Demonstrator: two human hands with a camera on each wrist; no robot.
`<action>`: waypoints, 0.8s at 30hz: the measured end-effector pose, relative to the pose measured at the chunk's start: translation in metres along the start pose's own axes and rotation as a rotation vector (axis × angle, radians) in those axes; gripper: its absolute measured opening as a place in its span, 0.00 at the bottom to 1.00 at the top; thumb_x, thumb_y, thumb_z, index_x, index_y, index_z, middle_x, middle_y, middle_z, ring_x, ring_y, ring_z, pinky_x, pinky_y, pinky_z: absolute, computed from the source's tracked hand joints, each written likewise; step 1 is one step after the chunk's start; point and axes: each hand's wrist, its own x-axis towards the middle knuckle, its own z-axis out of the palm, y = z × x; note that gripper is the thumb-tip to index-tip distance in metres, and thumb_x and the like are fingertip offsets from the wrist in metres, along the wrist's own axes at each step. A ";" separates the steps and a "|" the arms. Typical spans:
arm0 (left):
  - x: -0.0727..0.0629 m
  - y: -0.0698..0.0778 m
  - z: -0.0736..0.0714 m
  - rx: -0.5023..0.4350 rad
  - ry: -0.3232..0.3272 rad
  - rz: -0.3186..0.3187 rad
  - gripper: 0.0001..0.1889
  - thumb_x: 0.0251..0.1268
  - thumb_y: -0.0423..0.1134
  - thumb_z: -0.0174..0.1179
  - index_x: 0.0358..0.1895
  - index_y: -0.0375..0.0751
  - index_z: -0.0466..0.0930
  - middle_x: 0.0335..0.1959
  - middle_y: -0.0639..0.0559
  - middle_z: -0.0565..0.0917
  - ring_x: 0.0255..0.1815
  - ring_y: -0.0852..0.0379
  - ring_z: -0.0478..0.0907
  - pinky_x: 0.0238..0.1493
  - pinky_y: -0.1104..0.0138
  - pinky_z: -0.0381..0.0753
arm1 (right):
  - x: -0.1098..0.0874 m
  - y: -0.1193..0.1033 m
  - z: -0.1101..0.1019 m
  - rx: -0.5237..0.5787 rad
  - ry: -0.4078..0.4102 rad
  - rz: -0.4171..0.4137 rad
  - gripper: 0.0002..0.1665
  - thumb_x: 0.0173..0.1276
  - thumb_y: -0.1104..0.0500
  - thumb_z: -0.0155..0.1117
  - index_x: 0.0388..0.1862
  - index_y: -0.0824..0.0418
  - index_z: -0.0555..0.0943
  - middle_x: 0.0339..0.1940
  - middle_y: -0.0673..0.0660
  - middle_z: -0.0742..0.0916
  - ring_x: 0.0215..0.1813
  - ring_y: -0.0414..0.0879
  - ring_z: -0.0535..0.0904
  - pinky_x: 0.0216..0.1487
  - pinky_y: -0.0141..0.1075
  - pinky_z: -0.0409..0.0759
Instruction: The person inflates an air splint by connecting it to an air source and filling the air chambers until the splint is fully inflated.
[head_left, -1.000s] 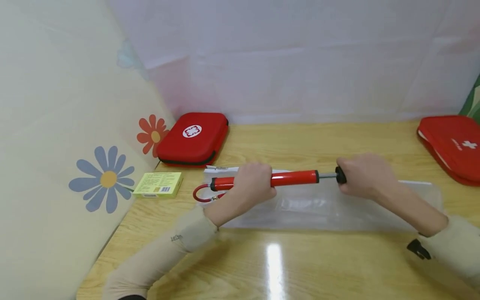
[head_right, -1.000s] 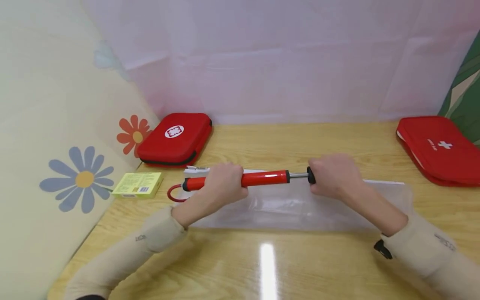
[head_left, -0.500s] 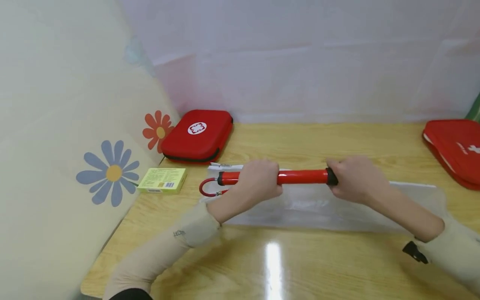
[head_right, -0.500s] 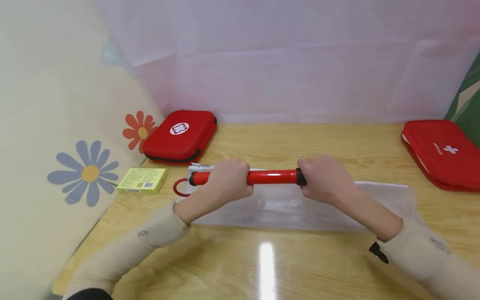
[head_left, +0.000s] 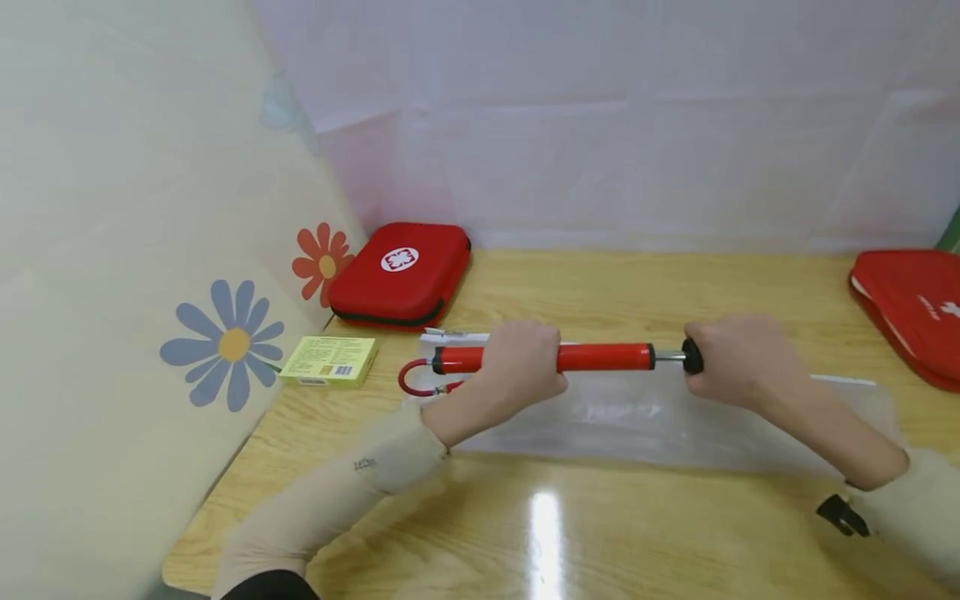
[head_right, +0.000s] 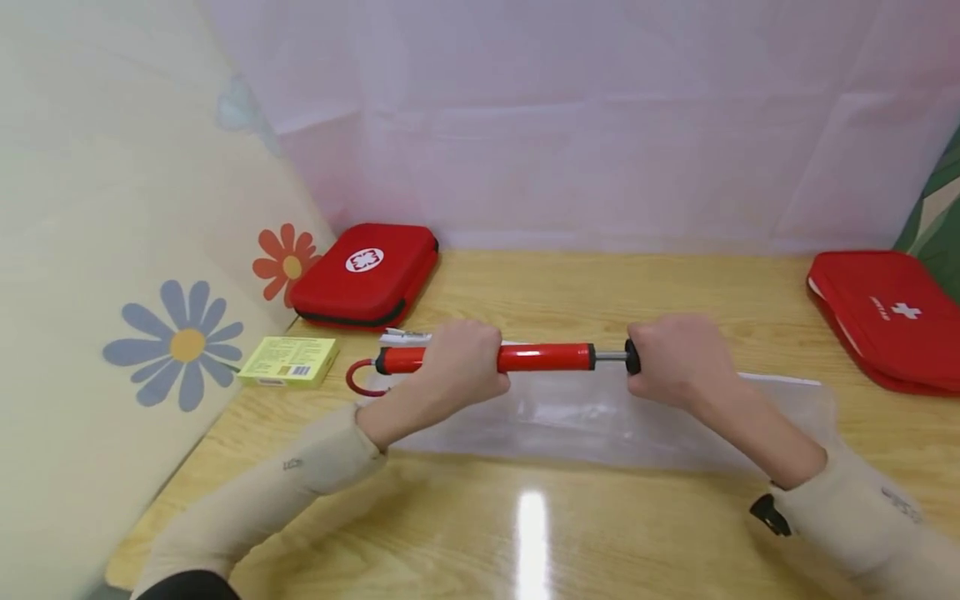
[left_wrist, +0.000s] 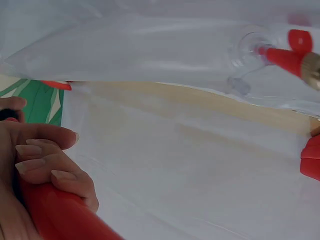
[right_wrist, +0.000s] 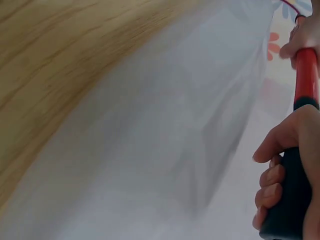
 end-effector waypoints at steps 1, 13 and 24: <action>0.001 0.003 0.000 0.002 0.003 0.002 0.10 0.50 0.47 0.65 0.24 0.46 0.77 0.15 0.56 0.74 0.16 0.57 0.72 0.14 0.67 0.69 | 0.002 -0.005 -0.002 -0.002 -0.011 -0.002 0.14 0.42 0.57 0.67 0.18 0.54 0.69 0.11 0.47 0.68 0.15 0.43 0.61 0.15 0.37 0.58; 0.004 0.015 -0.004 0.016 -0.007 0.040 0.11 0.51 0.49 0.65 0.27 0.47 0.78 0.16 0.57 0.74 0.16 0.58 0.72 0.15 0.67 0.69 | 0.004 -0.023 0.001 0.023 0.081 -0.110 0.14 0.45 0.60 0.65 0.18 0.54 0.66 0.10 0.46 0.64 0.15 0.40 0.57 0.16 0.34 0.56; 0.002 -0.027 -0.013 0.109 0.101 -0.085 0.14 0.45 0.48 0.63 0.14 0.47 0.70 0.10 0.55 0.70 0.13 0.55 0.70 0.12 0.64 0.68 | -0.009 0.043 -0.009 -0.031 0.237 -0.020 0.17 0.37 0.56 0.65 0.17 0.54 0.64 0.09 0.46 0.64 0.12 0.44 0.59 0.13 0.41 0.55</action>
